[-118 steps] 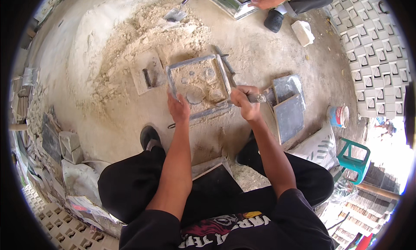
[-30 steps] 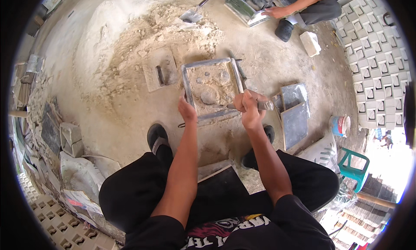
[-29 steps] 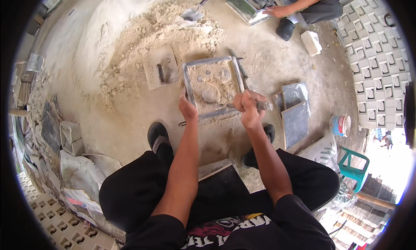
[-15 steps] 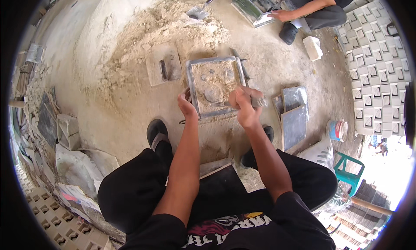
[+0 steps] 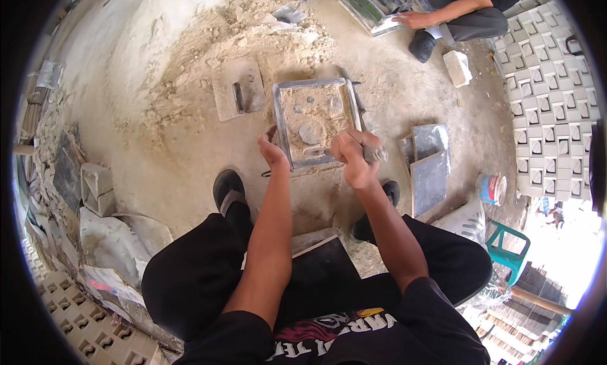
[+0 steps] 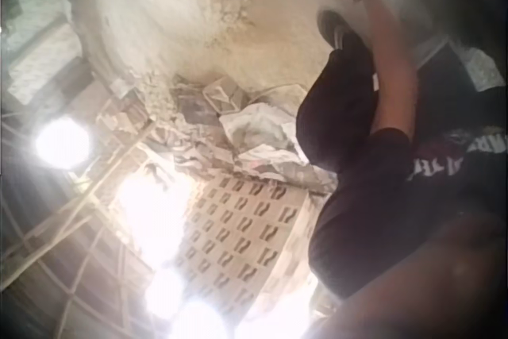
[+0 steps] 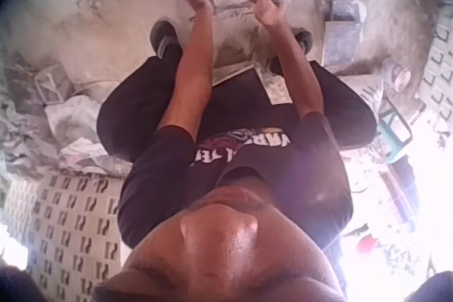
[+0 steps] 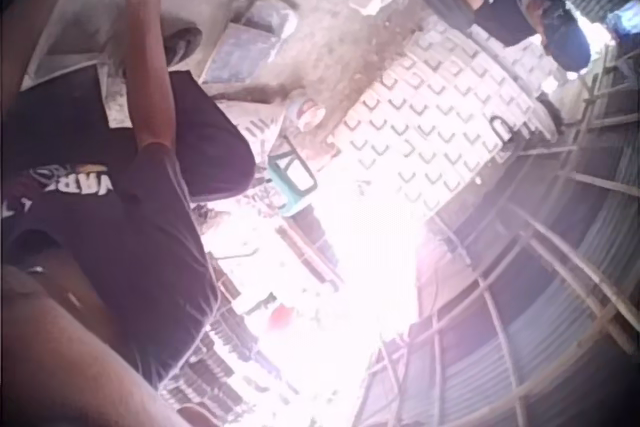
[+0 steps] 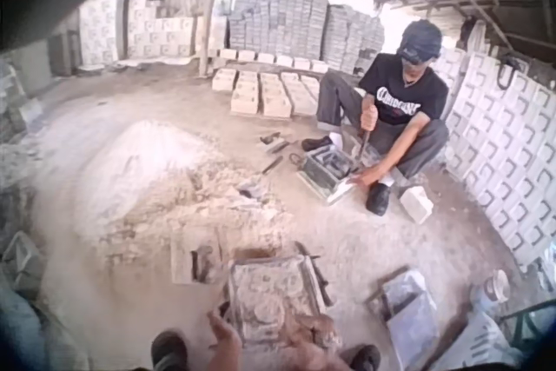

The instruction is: The person fills a metal mold with a cement mixture using a hand trowel and levels the surface. They then use a cylindrical metal tool to compress the mixture into circular holes in the mold while working on a dirt floor.

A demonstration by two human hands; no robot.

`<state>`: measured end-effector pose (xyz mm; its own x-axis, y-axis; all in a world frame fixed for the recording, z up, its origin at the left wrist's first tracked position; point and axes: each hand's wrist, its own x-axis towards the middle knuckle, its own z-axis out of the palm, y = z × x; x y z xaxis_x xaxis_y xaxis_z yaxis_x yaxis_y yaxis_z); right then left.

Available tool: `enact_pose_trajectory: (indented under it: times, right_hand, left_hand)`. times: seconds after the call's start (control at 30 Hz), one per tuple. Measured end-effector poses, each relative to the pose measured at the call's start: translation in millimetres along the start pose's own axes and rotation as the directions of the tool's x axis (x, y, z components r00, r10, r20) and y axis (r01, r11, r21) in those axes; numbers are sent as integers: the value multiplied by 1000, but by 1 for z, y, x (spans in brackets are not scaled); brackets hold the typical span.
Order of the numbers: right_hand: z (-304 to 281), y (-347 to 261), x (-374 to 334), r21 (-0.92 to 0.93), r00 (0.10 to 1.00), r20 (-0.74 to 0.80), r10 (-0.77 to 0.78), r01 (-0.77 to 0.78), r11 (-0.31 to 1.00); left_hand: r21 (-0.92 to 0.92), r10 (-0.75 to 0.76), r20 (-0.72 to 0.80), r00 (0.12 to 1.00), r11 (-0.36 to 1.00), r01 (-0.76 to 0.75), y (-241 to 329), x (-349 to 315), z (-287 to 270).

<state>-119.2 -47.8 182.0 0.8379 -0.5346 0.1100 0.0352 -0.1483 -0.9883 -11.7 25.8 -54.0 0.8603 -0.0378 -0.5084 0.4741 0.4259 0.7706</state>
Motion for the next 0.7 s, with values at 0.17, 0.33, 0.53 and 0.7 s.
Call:
enact_pose_trajectory:
  times: [0.17, 0.33, 0.53, 0.7]
  right_hand:
    - [1, 12, 0, 29, 1000, 18, -15, 15, 999]
    - [-8, 3, -7, -31, 997, 68, -27, 29, 999]
    - [-29, -4, -8, 136, 999, 34, -9, 4, 991]
    - [-38, -6, 0, 96, 1000, 28, 12, -14, 995]
  left_hand:
    - [-17, 4, 4, 1000, 1000, -4, -4, 8, -11]
    - [131, 72, -63, 995, 989, -63, -2, 3, -7]
    - [522, 176, -109, 978, 848, -94, 9, -15, 7]
    - [632, 265, -107, 958, 762, -140, 6, -10, 5]
